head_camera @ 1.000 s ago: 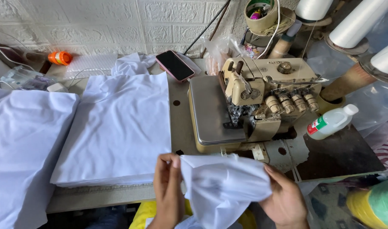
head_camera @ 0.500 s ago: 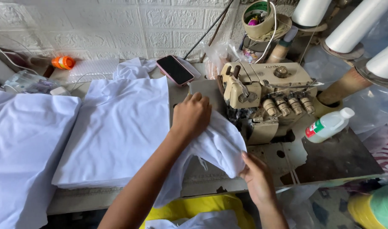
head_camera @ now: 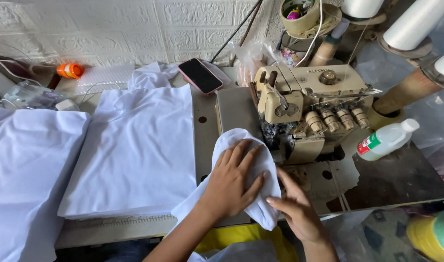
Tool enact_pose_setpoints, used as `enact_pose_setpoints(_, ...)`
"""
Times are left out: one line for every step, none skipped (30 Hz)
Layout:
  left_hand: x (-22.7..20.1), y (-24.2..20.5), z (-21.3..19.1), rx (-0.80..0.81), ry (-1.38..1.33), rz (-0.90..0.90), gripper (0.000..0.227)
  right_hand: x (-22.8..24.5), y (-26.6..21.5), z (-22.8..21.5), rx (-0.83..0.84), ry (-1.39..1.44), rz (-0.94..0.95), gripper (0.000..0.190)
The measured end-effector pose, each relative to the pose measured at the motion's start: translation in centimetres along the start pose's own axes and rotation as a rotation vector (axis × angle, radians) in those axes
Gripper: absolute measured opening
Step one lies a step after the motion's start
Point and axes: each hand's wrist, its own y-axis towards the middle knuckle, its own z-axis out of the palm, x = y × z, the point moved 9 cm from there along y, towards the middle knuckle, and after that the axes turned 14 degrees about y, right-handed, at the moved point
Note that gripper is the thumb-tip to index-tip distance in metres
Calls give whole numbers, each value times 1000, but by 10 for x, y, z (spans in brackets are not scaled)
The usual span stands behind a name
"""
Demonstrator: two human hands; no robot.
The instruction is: Handling and organizing white fabric pieces at a sewing workstation, including unfolding and stacking.
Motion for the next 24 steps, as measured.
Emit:
enact_pose_setpoints(0, 1, 0, -2, -1, 0, 60, 3, -2, 3, 0, -2, -1, 94)
enact_pose_setpoints(2, 2, 3, 40, 6, -20, 62, 12, -4, 12, 69, 55, -64, 98)
enact_pose_setpoints(4, 3, 6, 81, 16, -38, 65, 21, -6, 22, 141, 115, -127, 104)
enact_pose_setpoints(5, 7, 6, 79, 18, -37, 65, 21, -5, 21, 144, 114, -130, 104)
enact_pose_setpoints(4, 9, 7, 81, 44, -21, 68, 23, -6, 14, 81, 135, -166, 102)
enact_pose_setpoints(3, 12, 8, 83, 70, -5, 71, 25, -6, 7, 17, 156, -203, 100)
enact_pose_setpoints(3, 14, 10, 86, 69, -4, 71, 18, -3, -3, 15, 158, -203, 100)
enact_pose_setpoints(4, 17, 9, 72, 71, -9, 73, 14, -1, -21, -89, 132, -231, 85)
enact_pose_setpoints(4, 19, 9, 59, 72, -17, 75, 10, -1, -39, -193, 105, -256, 72)
enact_pose_setpoints(4, 20, 9, 61, 70, -17, 75, 7, -1, -39, -195, 105, -254, 72)
enact_pose_setpoints(6, 23, 9, 62, 88, -23, 76, 7, -3, -42, -238, 101, -280, 61)
enact_pose_setpoints(6, 25, 8, 63, 106, -28, 79, 7, -5, -44, -282, 98, -305, 50)
enact_pose_setpoints(10, 26, 11, 63, 106, -28, 79, 6, -5, -45, -283, 98, -304, 50)
enact_pose_setpoints(13, 26, 14, 66, 104, -29, 80, 9, -5, -41, -234, 95, -338, 47)
enact_pose_setpoints(17, 28, 17, 68, 104, -27, 81, 12, -4, -37, -184, 94, -374, 43)
enact_pose_setpoints(21, 33, 18, 68, 105, -26, 81, 12, -2, -38, -184, 96, -375, 43)
enact_pose_setpoints(23, 37, 24, 129, 113, -13, 86, 10, 0, -39, -196, 71, -347, 43)
enact_pose_setpoints(26, 40, 31, 191, 122, -1, 91, 8, 2, -40, -207, 46, -318, 43)
enact_pose_setpoints(29, 45, 32, 190, 122, -2, 91, 9, 5, -40, -207, 45, -317, 43)
enact_pose_setpoints(33, 50, 37, 235, 134, -2, 95, 11, 8, -38, -182, 46, -324, 42)
enact_pose_setpoints(36, 54, 42, 281, 146, -1, 98, 12, 11, -36, -157, 47, -332, 40)
enact_pose_setpoints(38, 56, 41, 281, 146, -1, 98, 13, 12, -35, -157, 48, -332, 40)
enact_pose_setpoints(40, 58, 43, 300, 137, 5, 100, 14, 13, -34, -163, 23, -333, 37)
enact_pose_setpoints(41, 60, 43, 320, 128, 12, 103, 16, 15, -33, -169, -3, -334, 33)
